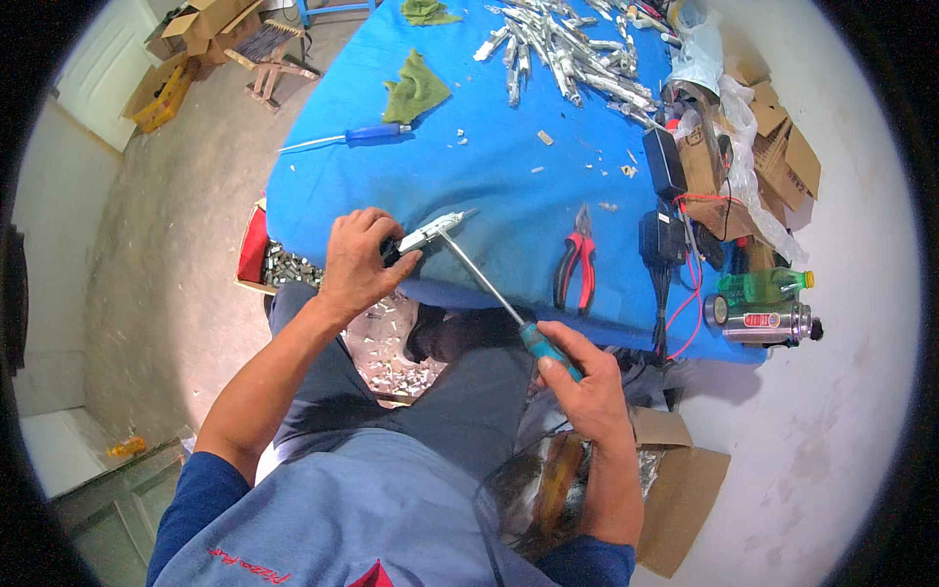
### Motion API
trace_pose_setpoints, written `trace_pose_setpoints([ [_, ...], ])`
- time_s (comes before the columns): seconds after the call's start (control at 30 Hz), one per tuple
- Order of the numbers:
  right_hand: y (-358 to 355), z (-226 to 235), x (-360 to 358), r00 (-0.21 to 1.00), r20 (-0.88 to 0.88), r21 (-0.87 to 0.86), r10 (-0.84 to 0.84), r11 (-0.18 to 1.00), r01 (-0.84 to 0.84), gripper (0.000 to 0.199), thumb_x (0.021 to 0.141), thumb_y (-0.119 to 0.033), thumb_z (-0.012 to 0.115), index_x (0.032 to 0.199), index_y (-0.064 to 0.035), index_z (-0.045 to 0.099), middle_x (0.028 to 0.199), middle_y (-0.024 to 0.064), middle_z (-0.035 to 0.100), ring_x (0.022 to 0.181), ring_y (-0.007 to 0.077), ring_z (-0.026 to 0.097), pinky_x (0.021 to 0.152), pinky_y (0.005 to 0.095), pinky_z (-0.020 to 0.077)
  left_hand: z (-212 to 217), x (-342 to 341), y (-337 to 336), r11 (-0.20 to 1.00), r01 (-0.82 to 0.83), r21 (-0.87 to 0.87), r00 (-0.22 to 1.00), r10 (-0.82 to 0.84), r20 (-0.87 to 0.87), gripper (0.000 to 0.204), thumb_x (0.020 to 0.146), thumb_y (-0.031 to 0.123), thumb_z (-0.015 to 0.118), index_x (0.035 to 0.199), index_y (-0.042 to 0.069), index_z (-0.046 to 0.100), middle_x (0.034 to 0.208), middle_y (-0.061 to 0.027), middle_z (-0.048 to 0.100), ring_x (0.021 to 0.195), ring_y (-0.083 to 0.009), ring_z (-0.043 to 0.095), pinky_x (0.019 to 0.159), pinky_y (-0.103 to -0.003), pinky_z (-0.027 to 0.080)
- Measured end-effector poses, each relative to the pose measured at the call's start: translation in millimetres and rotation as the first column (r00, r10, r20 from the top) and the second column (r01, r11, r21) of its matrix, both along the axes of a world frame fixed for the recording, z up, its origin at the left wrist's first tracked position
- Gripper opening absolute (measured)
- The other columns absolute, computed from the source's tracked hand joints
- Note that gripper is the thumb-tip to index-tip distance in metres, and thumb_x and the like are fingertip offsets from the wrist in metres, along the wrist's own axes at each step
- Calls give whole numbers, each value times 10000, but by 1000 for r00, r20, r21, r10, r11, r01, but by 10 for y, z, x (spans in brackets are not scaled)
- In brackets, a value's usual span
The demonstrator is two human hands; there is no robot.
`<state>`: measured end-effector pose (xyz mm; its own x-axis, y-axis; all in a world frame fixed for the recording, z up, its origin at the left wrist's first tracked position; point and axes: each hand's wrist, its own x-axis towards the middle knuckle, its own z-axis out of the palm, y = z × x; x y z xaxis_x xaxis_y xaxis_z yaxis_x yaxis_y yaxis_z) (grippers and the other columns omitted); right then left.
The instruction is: The person assembles metal components by hand and using tools. They pick up a metal tube, insert a small component into the end, use a screwdriver to press it into place, and then use pliers to adjust the metal fitting.
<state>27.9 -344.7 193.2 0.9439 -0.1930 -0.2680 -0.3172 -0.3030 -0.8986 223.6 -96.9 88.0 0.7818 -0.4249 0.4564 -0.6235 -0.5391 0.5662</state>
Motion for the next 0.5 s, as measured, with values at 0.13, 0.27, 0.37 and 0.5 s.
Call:
trace_pose_setpoints([
  [0.13,39,14,-4,1000,1,26,-6,1000,6,387,912,-112,644,1265,34,583,920,65,657,743,109,621,702,270,520,-1,-1,10,1000,4,-7,1000,-4,2,285,694,235,800,873,77,646,920,-73,601,905,-278,567,802,-396,396],
  [0.27,80,74,29,1000,-23,44,-18,999,19,374,926,-124,639,1259,39,586,925,66,654,739,105,617,699,267,518,-17,4,9,1000,13,-9,1000,-13,5,277,692,230,798,864,78,644,916,-71,601,899,-274,569,801,-397,396],
  [0.37,65,149,76,998,-58,-16,32,999,-33,357,932,-128,632,1251,27,597,948,78,652,750,112,617,701,268,513,-23,-2,5,1000,11,-10,1000,-11,6,274,688,227,798,856,78,641,906,-68,601,889,-270,571,801,-397,396],
  [0.5,96,343,155,993,-60,-244,97,964,-109,342,917,-104,627,1239,9,616,942,93,664,781,122,625,713,265,506,-27,-14,23,1000,10,-17,1000,-10,12,276,683,225,798,851,76,639,892,-65,601,876,-268,573,797,-399,396],
])
